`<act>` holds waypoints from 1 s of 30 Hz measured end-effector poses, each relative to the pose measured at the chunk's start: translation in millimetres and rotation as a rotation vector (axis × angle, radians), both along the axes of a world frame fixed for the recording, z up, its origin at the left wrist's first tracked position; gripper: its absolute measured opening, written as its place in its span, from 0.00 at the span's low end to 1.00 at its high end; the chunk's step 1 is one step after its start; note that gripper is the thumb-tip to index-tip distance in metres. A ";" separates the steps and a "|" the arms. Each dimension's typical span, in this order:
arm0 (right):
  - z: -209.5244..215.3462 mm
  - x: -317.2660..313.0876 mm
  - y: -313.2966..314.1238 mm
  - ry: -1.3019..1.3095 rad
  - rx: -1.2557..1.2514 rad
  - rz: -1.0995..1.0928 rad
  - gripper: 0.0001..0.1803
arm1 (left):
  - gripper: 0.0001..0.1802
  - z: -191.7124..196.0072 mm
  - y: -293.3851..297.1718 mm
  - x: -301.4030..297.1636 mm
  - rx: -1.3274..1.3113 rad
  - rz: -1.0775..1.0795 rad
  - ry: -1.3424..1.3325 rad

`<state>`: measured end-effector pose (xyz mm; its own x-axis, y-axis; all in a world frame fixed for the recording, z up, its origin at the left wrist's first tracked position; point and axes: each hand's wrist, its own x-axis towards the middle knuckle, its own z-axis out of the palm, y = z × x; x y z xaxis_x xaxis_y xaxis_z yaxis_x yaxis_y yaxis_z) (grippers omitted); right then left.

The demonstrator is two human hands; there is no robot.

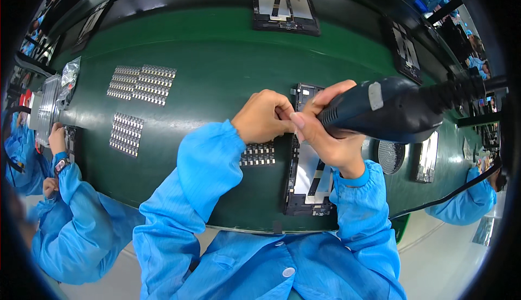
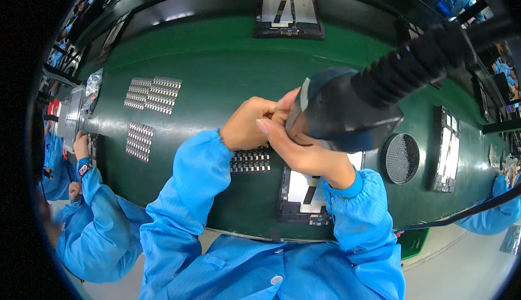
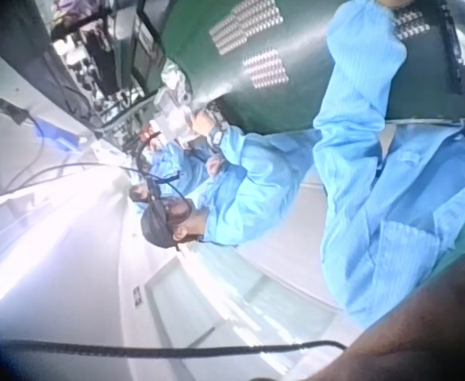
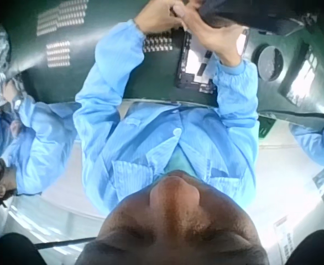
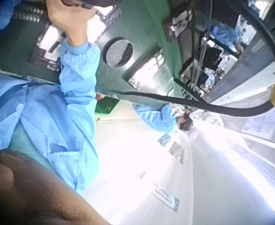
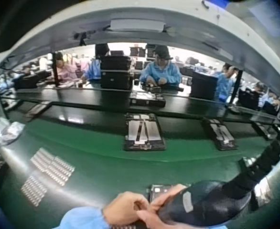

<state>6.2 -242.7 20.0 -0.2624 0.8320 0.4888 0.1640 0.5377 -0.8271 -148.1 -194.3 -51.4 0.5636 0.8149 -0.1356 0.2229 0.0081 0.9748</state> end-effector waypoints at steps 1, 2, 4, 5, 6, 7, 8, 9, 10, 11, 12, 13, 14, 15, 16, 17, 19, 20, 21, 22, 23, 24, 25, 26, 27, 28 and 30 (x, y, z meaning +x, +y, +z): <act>-0.5 -1.1 0.5 -0.007 0.012 0.020 0.19 | 0.10 2.7 4.2 -8.3 -0.046 -0.020 -0.094; -2.0 -2.8 1.0 -0.014 0.023 0.040 0.19 | 0.09 7.1 7.4 -18.3 -0.092 -0.040 -0.188; 0.7 -0.2 -1.7 -0.015 0.022 0.018 0.20 | 0.08 44.8 9.0 -38.8 0.033 0.039 0.030; -0.2 -1.0 -3.1 -0.005 0.003 -0.006 0.20 | 0.09 51.8 7.0 -52.2 0.066 0.091 0.086; 0.7 0.0 -6.4 0.067 -0.044 -0.033 0.19 | 0.11 58.6 3.0 -64.1 0.256 0.083 0.238; 1.6 0.4 -9.2 0.146 -0.089 -0.058 0.18 | 0.13 64.1 -4.2 -75.3 0.448 0.072 0.389; 7.9 2.2 -12.7 0.285 -0.159 -0.080 0.16 | 0.16 67.7 -13.5 -82.8 0.452 0.079 0.496; 9.1 7.3 -15.2 0.423 -0.228 -0.106 0.15 | 0.19 66.5 -25.0 -87.0 0.455 0.082 0.600; 7.4 25.1 -10.3 0.344 -0.021 -0.154 0.20 | 0.22 64.1 -37.1 -87.2 0.446 0.124 0.603; 12.0 41.3 -12.8 0.374 0.039 -0.179 0.25 | 0.25 58.0 -48.5 -86.0 0.435 0.156 0.599; 18.1 58.8 -17.3 0.400 0.029 -0.200 0.28 | 0.25 50.9 -59.3 -86.2 0.407 0.165 0.619; 22.6 75.5 -22.1 0.424 0.020 -0.221 0.31 | 0.26 43.9 -68.9 -85.3 0.378 0.175 0.637; 25.3 93.1 -25.0 0.476 0.056 -0.237 0.36 | 0.26 42.0 -74.9 -79.5 0.362 0.206 0.648; 27.9 112.0 -29.8 0.483 0.076 -0.269 0.35 | 0.25 39.9 -78.2 -74.2 0.347 0.238 0.657; 27.3 129.6 -36.2 0.468 0.070 -0.351 0.33 | 0.24 38.9 -79.8 -75.6 0.397 0.221 0.652; 24.9 146.7 -43.4 0.454 0.064 -0.432 0.31 | 0.24 37.7 -78.7 -76.7 0.445 0.206 0.646; 13.0 168.2 -52.8 0.484 0.092 -0.538 0.24 | 0.21 34.6 -73.2 -77.4 0.319 0.215 0.606; 8.0 175.0 -56.1 0.501 0.081 -0.567 0.22 | 0.20 30.4 -69.6 -81.2 0.166 0.238 0.582; 2.4 182.5 -61.1 0.531 0.071 -0.597 0.21 | 0.19 28.9 -67.0 -83.9 0.020 0.260 0.568; -2.1 186.9 -63.2 0.536 0.054 -0.639 0.19 | 0.16 28.1 -64.9 -85.0 -0.032 0.242 0.399; -5.8 189.8 -63.4 0.540 0.045 -0.643 0.18 | 0.15 30.6 -64.0 -84.5 -0.077 0.261 0.362; -9.3 191.6 -62.7 0.542 0.036 -0.648 0.18 | 0.15 36.3 -62.6 -81.7 -0.123 0.279 0.325; -11.8 193.0 -61.2 0.544 0.026 -0.651 0.17 | 0.16 39.9 -61.7 -80.3 -0.170 0.298 0.288; -13.3 193.8 -58.9 0.541 0.044 -0.637 0.16 | 0.18 38.5 -59.6 -86.1 -0.151 0.298 0.330; -13.9 192.5 -56.5 0.543 0.042 -0.642 0.16 | 0.17 35.8 -62.5 -86.4 -0.118 0.335 0.333; -14.2 191.4 -54.2 0.546 0.039 -0.646 0.16 | 0.17 32.4 -65.0 -85.9 -0.084 0.372 0.336; -13.5 190.7 -50.5 0.571 0.045 -0.621 0.16 | 0.13 29.4 -72.4 -76.7 0.119 0.448 0.483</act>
<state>196.9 -293.2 6.5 0.5335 0.7199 0.4441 0.0045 0.5226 -0.8526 -224.8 -266.7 -22.0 0.0659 0.9810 -0.1823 0.6349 0.0997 0.7662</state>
